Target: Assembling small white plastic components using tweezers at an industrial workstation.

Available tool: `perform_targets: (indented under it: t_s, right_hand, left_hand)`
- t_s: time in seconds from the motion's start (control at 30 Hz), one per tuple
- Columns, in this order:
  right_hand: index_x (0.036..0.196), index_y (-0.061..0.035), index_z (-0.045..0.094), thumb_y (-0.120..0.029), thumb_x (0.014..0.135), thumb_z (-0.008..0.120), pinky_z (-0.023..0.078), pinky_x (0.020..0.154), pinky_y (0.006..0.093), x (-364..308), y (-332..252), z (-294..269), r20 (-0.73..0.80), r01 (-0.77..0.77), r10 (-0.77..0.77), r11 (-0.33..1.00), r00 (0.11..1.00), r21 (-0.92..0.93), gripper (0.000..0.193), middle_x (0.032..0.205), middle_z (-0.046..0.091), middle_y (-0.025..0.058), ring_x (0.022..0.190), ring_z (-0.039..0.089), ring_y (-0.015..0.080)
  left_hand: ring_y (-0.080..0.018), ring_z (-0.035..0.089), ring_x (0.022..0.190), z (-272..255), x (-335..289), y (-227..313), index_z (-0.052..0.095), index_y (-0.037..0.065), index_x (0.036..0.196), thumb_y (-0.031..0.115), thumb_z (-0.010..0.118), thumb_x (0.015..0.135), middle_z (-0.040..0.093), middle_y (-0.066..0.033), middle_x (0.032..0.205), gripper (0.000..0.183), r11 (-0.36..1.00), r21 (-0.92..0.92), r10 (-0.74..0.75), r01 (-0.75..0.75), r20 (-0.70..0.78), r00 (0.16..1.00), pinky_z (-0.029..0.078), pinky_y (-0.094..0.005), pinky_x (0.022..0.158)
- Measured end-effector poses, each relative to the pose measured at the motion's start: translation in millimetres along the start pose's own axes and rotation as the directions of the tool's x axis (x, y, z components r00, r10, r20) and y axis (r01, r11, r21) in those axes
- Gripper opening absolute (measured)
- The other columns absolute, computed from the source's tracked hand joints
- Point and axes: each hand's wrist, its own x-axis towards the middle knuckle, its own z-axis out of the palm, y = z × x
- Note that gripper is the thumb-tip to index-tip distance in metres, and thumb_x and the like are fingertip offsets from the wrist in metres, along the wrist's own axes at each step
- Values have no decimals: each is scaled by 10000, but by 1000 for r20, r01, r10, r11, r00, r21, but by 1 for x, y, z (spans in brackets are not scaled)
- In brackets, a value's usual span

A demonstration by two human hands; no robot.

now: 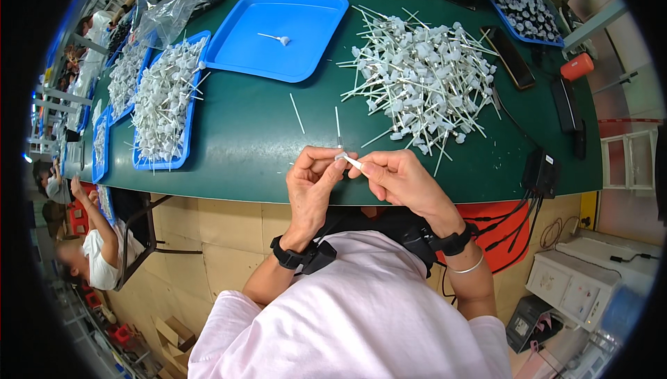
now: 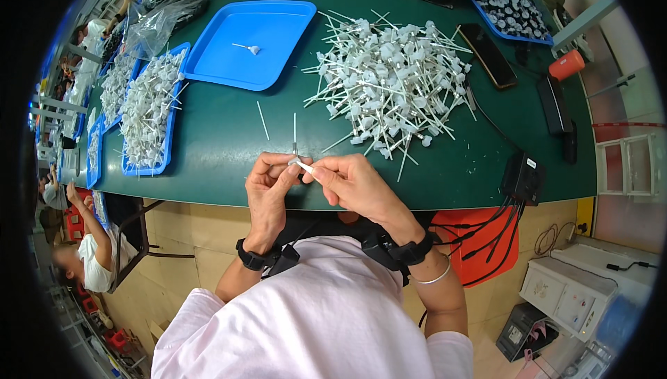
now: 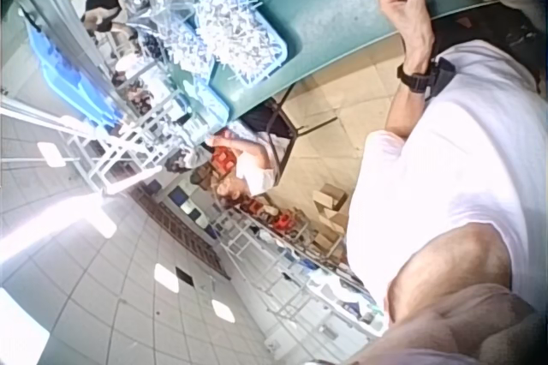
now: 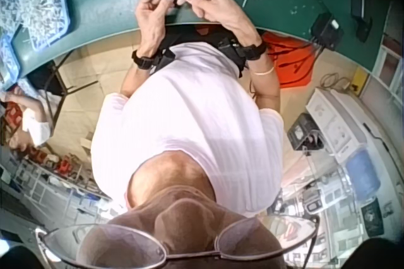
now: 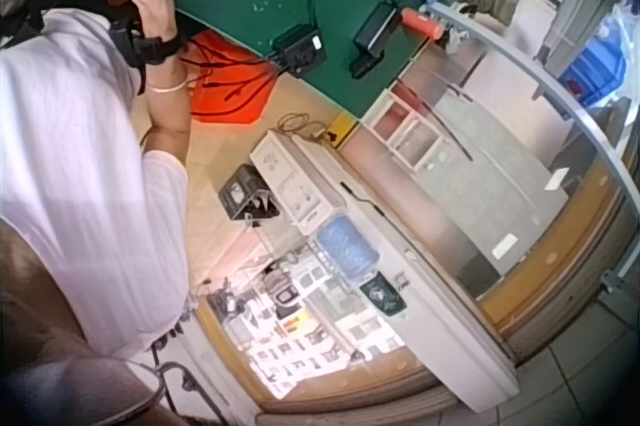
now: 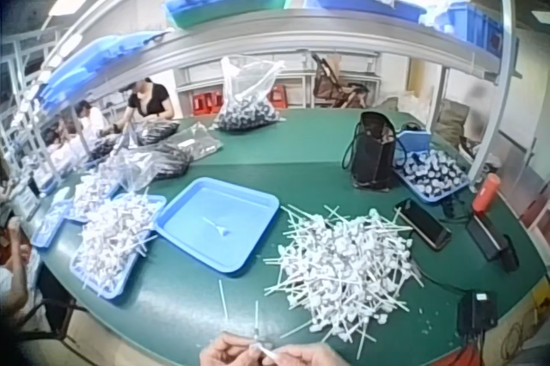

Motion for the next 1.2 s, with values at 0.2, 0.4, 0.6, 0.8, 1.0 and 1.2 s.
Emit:
perform_targets:
  t_s: [0.2,0.4,0.6,0.8,1.0,1.2]
  right_hand:
    - [943,-14,673,-217,986,543,365,459,262,1,6,3,-72,86,-93,993,993,-86,245,546,515,6,479,473,83]
    - [936,-15,587,-136,957,538,432,576,473,-9,-8,27,-220,192,-432,725,874,-661,133,738,600,192,680,580,415]
    - [917,-4,549,-106,945,552,431,588,474,-17,-13,25,-234,181,-465,686,854,-704,106,788,601,188,710,584,409]
    - [941,-3,551,-96,937,563,439,597,470,-20,-11,25,-280,164,-463,711,841,-684,94,805,606,185,730,590,406]
    - [962,-11,552,-106,937,564,446,607,467,-18,-2,27,-273,162,-459,708,845,-687,98,839,617,185,749,594,408]
    - [979,-16,560,-109,939,561,450,614,464,-18,0,28,-267,163,-450,713,852,-682,101,851,621,182,759,599,405]
  left_hand:
    - [-137,671,889,0,2,1,597,8,1040,50,655,911,710,-130,1000,148,1000,16,27,-27,33,999,504,-238,754]
    - [-123,664,889,-4,4,1,601,-8,1080,21,649,909,705,-97,977,180,999,33,-17,17,15,1000,494,-211,741]
    - [-120,671,870,-1,8,13,637,-6,1170,67,648,915,717,-95,966,264,989,127,-85,80,34,996,495,-217,716]
    - [-134,680,850,-5,13,19,655,2,1165,105,638,929,725,-115,963,258,986,108,-129,124,42,991,513,-234,709]
    - [-146,681,840,-5,15,24,663,-13,1132,117,639,926,723,-121,947,244,988,48,-150,148,46,988,519,-243,699]
    - [-148,678,828,-7,15,23,663,-15,1114,134,636,925,724,-123,932,242,988,63,-143,139,51,988,509,-246,693]
